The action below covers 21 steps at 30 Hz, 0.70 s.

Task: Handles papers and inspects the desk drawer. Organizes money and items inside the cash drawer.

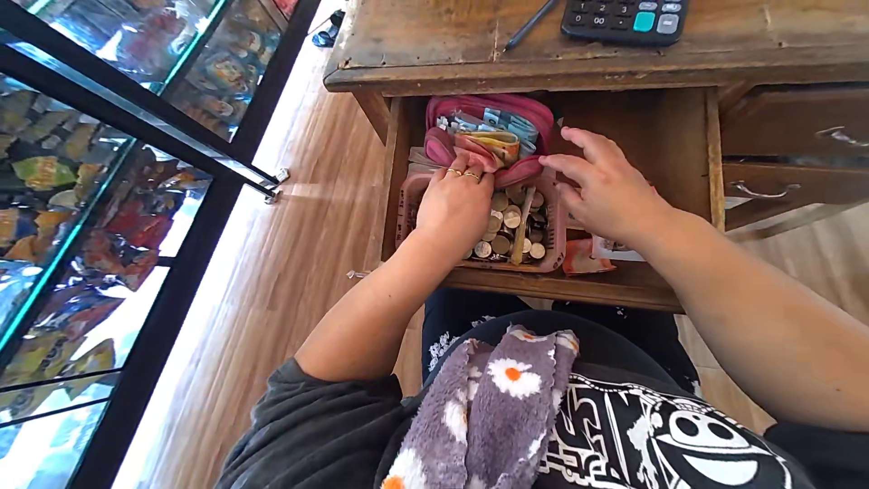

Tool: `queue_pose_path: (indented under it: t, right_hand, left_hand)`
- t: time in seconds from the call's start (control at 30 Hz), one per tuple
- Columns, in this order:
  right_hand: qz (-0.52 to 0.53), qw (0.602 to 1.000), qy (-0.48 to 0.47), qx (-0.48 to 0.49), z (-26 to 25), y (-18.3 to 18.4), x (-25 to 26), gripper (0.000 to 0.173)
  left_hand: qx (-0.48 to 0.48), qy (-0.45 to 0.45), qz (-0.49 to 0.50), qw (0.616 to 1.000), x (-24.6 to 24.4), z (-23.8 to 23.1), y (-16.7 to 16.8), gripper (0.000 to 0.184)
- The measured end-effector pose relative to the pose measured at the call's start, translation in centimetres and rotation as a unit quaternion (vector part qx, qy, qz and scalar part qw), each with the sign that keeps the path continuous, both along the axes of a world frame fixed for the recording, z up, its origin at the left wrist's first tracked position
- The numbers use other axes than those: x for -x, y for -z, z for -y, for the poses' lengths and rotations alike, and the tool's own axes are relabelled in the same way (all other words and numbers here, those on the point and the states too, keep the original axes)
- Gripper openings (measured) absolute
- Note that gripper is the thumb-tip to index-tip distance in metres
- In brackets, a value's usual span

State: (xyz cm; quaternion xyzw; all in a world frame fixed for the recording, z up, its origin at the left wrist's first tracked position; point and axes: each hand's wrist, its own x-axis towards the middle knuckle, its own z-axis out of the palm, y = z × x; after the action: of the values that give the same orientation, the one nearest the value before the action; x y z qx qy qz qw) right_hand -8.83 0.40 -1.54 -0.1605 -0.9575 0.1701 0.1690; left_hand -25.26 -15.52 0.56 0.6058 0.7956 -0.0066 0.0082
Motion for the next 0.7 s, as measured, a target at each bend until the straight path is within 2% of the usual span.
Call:
queue_pose_path:
  t: [0.4, 0.47, 0.53, 0.6, 0.67, 0.7]
  right_hand:
    - [0.004, 1.000, 0.003, 0.017, -0.2, 0.1, -0.1, 0.034]
    - [0.004, 1.000, 0.003, 0.018, -0.3, 0.1, -0.2, 0.034]
    - [0.003, 1.000, 0.005, 0.021, -0.3, 0.0, -0.3, 0.034]
    - [0.007, 1.000, 0.006, 0.029, -0.4, -0.1, -0.3, 0.034]
    - [0.012, 0.999, 0.007, 0.034, -0.5, -0.2, -0.4, 0.034]
    - [0.014, 0.999, 0.006, 0.036, -0.5, -0.2, -0.4, 0.033]
  left_hand:
    - [0.019, -0.010, -0.003, 1.000, -0.2, -0.1, -0.2, 0.035]
    - [-0.022, -0.005, 0.016, 1.000, -0.1, 0.1, 0.1, 0.033]
    - [-0.108, 0.004, 0.047, 0.993, 0.2, 0.1, 0.5, 0.030]
    - [-0.151, -0.006, 0.066, 0.986, 0.2, -0.2, 0.6, 0.047]
    - [-0.145, -0.019, 0.052, 0.988, 0.1, -0.8, 0.5, 0.069]
    - [-0.132, -0.026, 0.038, 0.990, 0.1, -1.2, 0.5, 0.073]
